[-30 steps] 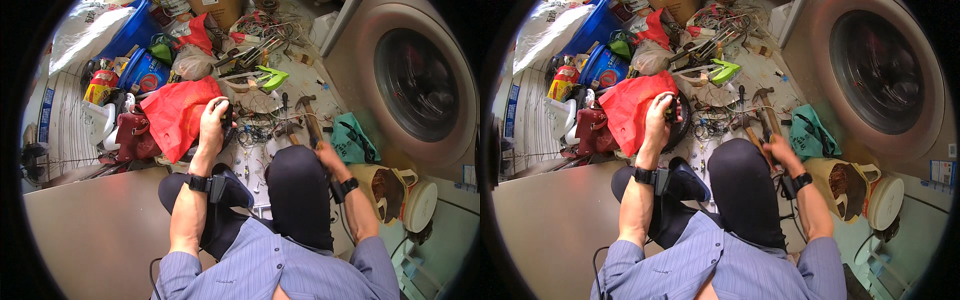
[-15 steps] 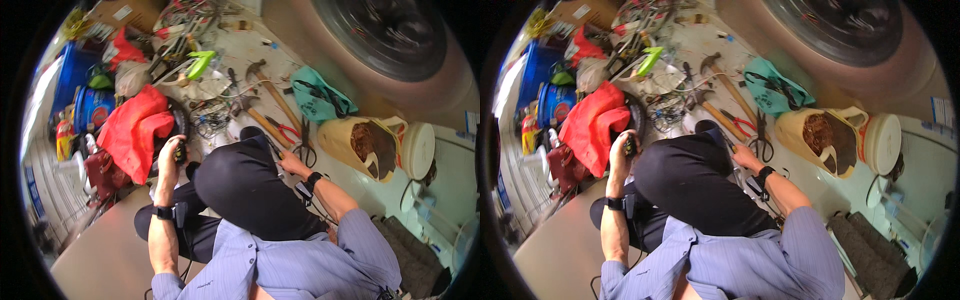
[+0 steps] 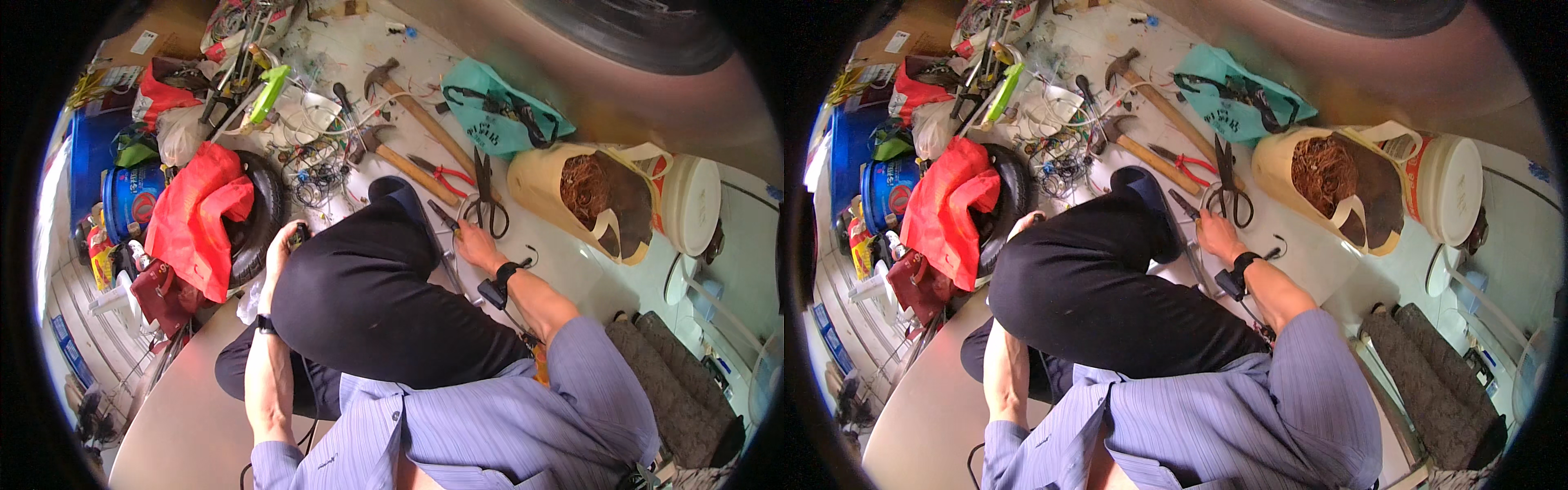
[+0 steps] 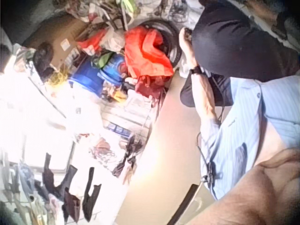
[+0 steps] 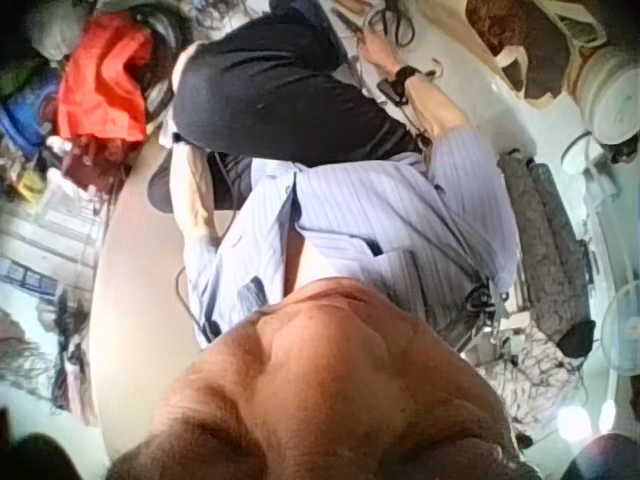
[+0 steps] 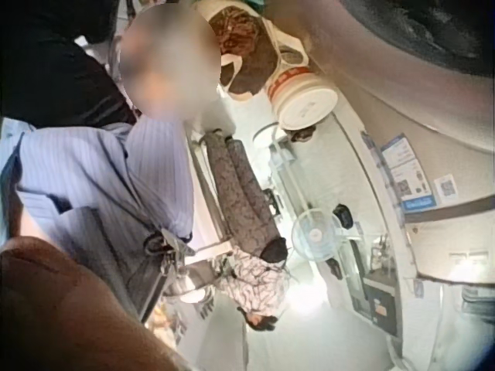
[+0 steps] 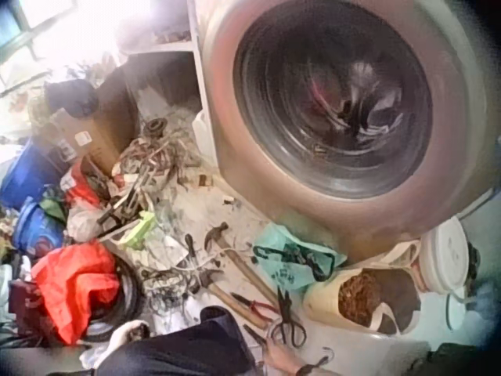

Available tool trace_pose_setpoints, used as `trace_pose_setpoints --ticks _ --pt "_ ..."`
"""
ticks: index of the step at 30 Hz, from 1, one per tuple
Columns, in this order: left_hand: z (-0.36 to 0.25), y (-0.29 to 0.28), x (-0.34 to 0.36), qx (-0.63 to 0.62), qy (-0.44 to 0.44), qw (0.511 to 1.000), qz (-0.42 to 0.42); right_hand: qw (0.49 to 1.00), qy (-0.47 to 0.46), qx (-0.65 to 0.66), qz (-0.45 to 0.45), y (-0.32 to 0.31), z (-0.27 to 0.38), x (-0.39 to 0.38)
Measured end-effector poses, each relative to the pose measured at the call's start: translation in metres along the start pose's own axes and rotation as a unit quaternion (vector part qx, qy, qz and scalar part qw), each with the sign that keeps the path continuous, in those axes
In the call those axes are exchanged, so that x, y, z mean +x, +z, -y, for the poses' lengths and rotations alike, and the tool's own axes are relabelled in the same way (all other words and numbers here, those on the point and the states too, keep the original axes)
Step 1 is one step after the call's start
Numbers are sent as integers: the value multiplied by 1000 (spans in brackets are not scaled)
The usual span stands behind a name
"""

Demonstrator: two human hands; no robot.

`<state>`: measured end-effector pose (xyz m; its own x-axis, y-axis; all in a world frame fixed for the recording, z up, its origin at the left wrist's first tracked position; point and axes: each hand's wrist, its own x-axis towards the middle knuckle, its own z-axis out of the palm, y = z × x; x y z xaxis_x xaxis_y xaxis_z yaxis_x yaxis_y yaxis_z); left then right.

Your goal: The person sits on the floor and uses pliers, a screwdriver, and a utility knife to disassemble and strip wires from an electronic component.

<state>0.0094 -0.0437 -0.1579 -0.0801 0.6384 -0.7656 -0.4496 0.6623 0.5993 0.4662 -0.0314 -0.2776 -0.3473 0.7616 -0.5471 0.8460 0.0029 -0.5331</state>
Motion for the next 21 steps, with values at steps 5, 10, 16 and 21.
trace_pose_setpoints --ticks 5,10,16,21 --pt "30 -9 34 -100 -43 993 51 999 14 -35 0 0 -20 -10" --pt "41 -6 42 -148 -47 987 38 998 51 -21 -37 -8 -18 -21" --pt "34 -2 24 -77 17 997 4 996 58 -44 -43 -1 -19 -30" --pt "-5 52 -10 -37 -18 996 -76 995 79 -45 -50 12 -24 -31"
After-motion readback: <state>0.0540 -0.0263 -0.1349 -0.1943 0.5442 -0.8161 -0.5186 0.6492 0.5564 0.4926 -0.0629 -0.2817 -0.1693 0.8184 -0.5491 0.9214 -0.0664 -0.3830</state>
